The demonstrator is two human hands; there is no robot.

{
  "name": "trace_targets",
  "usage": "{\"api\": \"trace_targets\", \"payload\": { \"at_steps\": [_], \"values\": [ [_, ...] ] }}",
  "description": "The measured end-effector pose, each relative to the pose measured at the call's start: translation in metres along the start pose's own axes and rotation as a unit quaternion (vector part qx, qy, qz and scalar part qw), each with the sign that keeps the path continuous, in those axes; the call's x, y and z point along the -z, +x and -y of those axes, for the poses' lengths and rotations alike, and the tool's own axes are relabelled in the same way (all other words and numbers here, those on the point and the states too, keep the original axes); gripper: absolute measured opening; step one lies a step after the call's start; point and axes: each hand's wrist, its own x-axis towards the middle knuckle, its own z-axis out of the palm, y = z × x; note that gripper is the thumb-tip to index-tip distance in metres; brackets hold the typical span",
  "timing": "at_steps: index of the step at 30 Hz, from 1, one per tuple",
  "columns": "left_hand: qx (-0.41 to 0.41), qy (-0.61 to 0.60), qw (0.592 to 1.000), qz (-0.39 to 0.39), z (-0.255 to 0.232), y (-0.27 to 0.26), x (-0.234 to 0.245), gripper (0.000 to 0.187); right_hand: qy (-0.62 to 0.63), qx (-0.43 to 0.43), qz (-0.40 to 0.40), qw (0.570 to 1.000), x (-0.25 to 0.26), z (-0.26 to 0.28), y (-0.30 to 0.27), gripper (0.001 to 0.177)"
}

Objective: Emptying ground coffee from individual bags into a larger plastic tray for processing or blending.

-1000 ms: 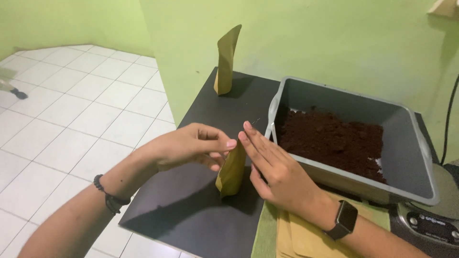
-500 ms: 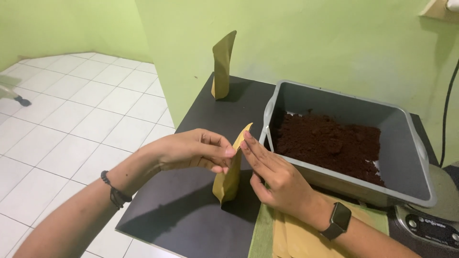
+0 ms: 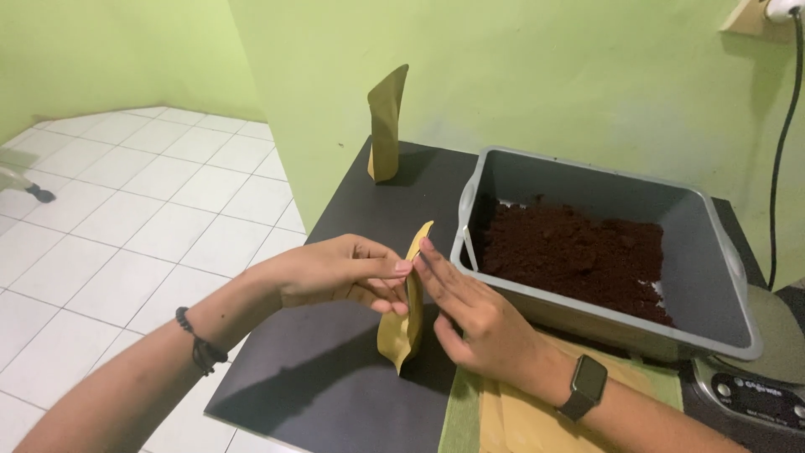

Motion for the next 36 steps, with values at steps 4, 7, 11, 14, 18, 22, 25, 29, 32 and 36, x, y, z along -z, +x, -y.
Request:
{"api": "trace_targets", "payload": {
  "at_steps": [4, 7, 11, 14, 18, 22, 25, 29, 32, 36],
  "values": [
    [-0.002, -0.057, 0.998, 0.023, 0.005, 0.003, 0.0, 0.03, 0.059, -0.015, -0.043, 0.997, 0.008, 0.009, 0.006, 0.068],
    [0.024, -0.021, 0.999, -0.009, -0.005, 0.002, -0.007, 0.036, 0.003, -0.012, -0.113, 0.994, 0.014, 0.011, 0.018, 0.041],
    [-0.013, -0.002, 1.0, -0.008, -0.001, 0.007, -0.007, 0.041, -0.024, -0.021, -0.133, 0.991, 0.004, -0.01, 0.03, 0.032],
    [-0.029, 0.227, 0.972, -0.058, -0.028, -0.007, -0.024, 0.051, -0.008, -0.031, -0.04, 0.999, 0.013, -0.016, 0.042, 0.03],
    [-0.038, 0.431, 0.894, -0.119, -0.034, -0.012, -0.026, 0.038, -0.071, 0.018, 0.01, 0.997, 0.026, -0.017, 0.05, 0.03],
    [-0.012, 0.493, 0.857, -0.147, -0.043, -0.02, -0.029, 0.038, -0.044, 0.026, 0.043, 0.998, 0.036, -0.014, 0.044, 0.039],
    [-0.022, 0.544, 0.822, -0.168, -0.029, -0.009, -0.025, 0.036, -0.052, 0.047, 0.067, 0.995, 0.037, -0.012, 0.041, 0.045],
    [-0.015, 0.576, 0.799, -0.171, -0.043, -0.024, -0.035, 0.034, -0.027, 0.039, 0.107, 0.993, 0.037, -0.001, 0.043, 0.053],
    [-0.005, 0.566, 0.81, -0.154, -0.044, -0.031, -0.041, 0.035, 0.001, 0.043, 0.092, 0.995, 0.034, 0.007, 0.037, 0.049],
    [0.061, 0.529, 0.842, -0.09, -0.052, -0.038, -0.047, 0.041, 0.005, 0.071, 0.083, 0.994, 0.038, 0.014, 0.043, 0.02]
  ]
}}
